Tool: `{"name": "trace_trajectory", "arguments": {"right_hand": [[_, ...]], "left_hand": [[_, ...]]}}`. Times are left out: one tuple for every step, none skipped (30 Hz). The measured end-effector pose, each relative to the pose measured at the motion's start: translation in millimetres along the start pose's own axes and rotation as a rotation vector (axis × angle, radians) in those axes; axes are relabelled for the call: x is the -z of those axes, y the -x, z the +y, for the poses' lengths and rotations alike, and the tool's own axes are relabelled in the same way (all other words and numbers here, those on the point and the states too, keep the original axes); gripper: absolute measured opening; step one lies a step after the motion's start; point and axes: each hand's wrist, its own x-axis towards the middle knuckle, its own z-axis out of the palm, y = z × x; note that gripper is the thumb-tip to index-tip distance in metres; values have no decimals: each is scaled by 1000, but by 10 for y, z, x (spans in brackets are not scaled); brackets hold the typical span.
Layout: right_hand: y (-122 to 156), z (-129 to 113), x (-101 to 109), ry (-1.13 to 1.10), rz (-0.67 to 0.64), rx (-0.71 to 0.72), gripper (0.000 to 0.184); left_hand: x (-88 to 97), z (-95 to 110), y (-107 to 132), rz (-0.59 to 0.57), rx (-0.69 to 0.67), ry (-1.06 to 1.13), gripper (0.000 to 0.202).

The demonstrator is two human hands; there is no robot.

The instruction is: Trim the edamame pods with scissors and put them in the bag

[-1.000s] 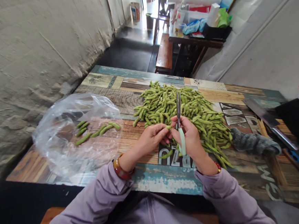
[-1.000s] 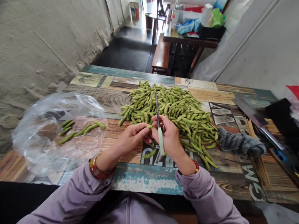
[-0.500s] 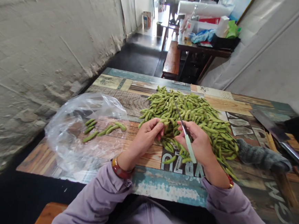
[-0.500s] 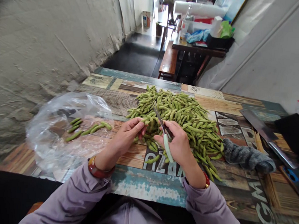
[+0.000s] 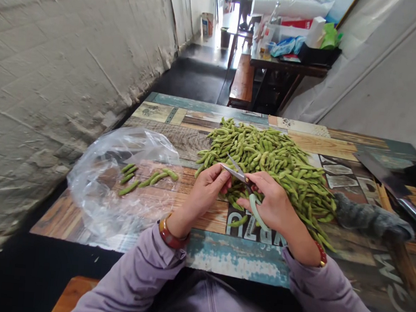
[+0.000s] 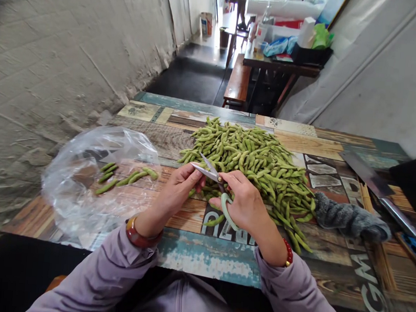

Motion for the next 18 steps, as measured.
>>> {"name": "trace_trajectory", "arguments": {"right_hand": [[0, 0, -8, -3, -3, 1, 50], [1, 2, -16, -6, -5, 1, 50], [1, 4, -22, -8, -4, -1, 50], [2, 7, -28, -12, -4, -4, 50], [3, 10, -32, -17, -4, -8, 51], [4, 11, -34, -23, -5, -11, 51], [4, 12, -34, -29, -6, -13, 51], [3, 12, -32, -33, -8, -15, 51], [3, 12, -29, -35, -9, -16, 51], [2, 13, -25, -34, -9, -15, 51], [1, 15, -20, -32, -6, -16, 51], [0, 18, -15, -29, -1, -16, 51], [-1, 23, -11, -25, 6, -15, 51], [-1, 28, -7, -19, 12, -14, 51], [-2, 33, -4, -13, 18, -11, 50], [-2, 37, -2, -7, 21, -9, 50], [-2, 39, -1, -1, 22, -7, 50], [-2, 38, 0, 4, 21, -5, 50]], "left_hand": [[-8, -4, 0, -5, 1, -4, 36], [-15, -7, 1, -8, 1, -6, 37], [-21, -12, 1, -9, 0, -7, 37], [-27, -17, 2, -12, 4, -3, 37], [-31, -22, 3, -19, 12, 11, 37], [-35, -28, 3, -29, 25, 33, 37], [-36, -35, 4, -40, 40, 58, 37], [-37, -40, 4, -50, 53, 82, 37], [-36, -44, 4, -56, 64, 100, 37], [-34, -46, 4, -58, 67, 107, 37], [-31, -45, 3, -55, 65, 106, 37], [-27, -43, 3, -51, 59, 102, 37], [-23, -38, 2, -47, 52, 99, 36], [-18, -33, 2, -45, 45, 97, 36], [-15, -28, 1, -45, 36, 94, 34], [-12, -25, 0, -47, 28, 88, 34], [-10, -24, 0, -48, 19, 78, 33], [-9, -27, -1, -49, 12, 64, 33]]}}
